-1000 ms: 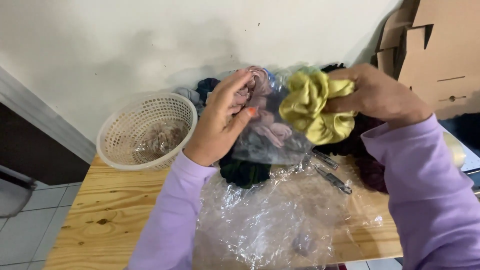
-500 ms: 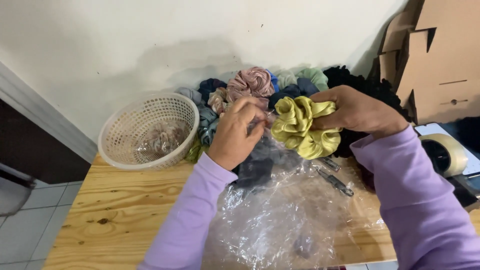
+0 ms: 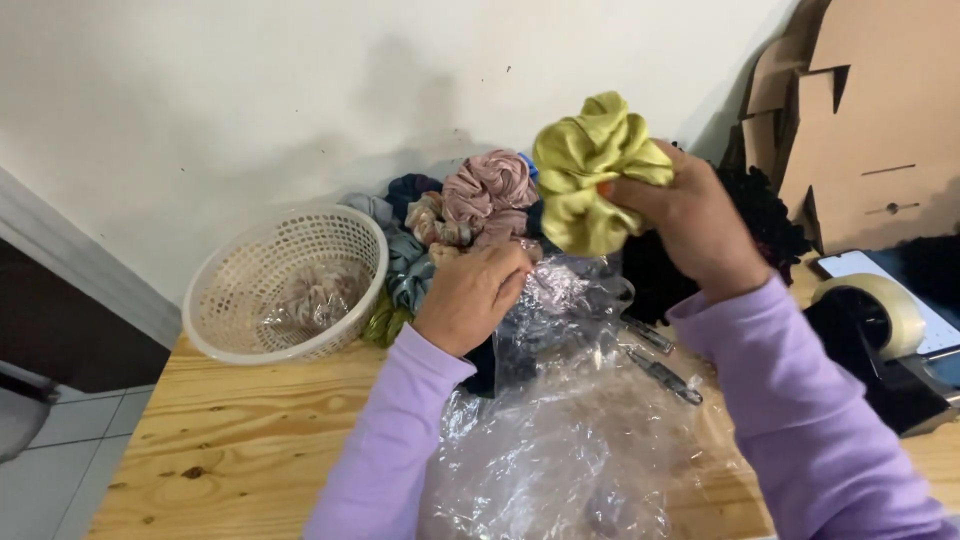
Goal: The person uses a specialized hook tool to pull loose threads from fabric scrunchies and then places the scrunchies into a clear plastic bag.
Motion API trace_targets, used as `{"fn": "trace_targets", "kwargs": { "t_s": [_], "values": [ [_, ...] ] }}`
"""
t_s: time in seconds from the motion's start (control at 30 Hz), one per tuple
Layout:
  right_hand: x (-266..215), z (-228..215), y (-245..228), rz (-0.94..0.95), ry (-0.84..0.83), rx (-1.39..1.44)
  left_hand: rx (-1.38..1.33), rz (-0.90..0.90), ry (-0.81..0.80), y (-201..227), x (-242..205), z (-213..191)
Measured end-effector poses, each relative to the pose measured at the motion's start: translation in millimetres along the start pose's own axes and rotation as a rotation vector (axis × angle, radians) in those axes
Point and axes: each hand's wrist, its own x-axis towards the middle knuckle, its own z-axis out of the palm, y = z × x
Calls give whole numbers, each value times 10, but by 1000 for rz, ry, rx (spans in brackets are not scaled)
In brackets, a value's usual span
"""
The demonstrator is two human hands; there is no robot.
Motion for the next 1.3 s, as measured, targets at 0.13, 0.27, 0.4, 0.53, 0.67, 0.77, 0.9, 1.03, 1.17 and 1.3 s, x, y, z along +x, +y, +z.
{"fn": "trace_targets", "kwargs": {
  "t_s": [0.13, 0.27, 0.4, 0.53, 0.67, 0.77, 0.9, 1.03, 1.17, 1.3],
  "values": [
    [82, 244, 258, -54, 3, -73, -7, 60, 14, 142, 86, -82],
    [72, 394, 314, -29, -129, -261, -55, 60, 44, -12, -8, 58],
    [82, 269, 424, 56, -295, -373, -220, 58, 61, -22, -61, 6],
    [185, 173, 455, 113, -462, -366, -305, 37, 97, -30, -76, -52],
    [264, 153, 508, 211, -787, -401, -367, 19, 79, 14, -66, -39],
    [329, 187, 503, 183, -978, -519, -411, 47, 113, 50, -32, 35],
    [289, 327, 718, 148, -1184, -582, -477, 71, 177, 51, -21, 235],
    [274, 423, 341, 278, -1101, -548, -524, 58, 208, 31, -40, 212],
    [378, 267, 186, 185, -1117, -476, -528, 23, 216, 151, -47, -13],
    [377, 131, 144, 137, -1053, -261, -545, -12, 237, 109, -73, 19]
  ]
}}
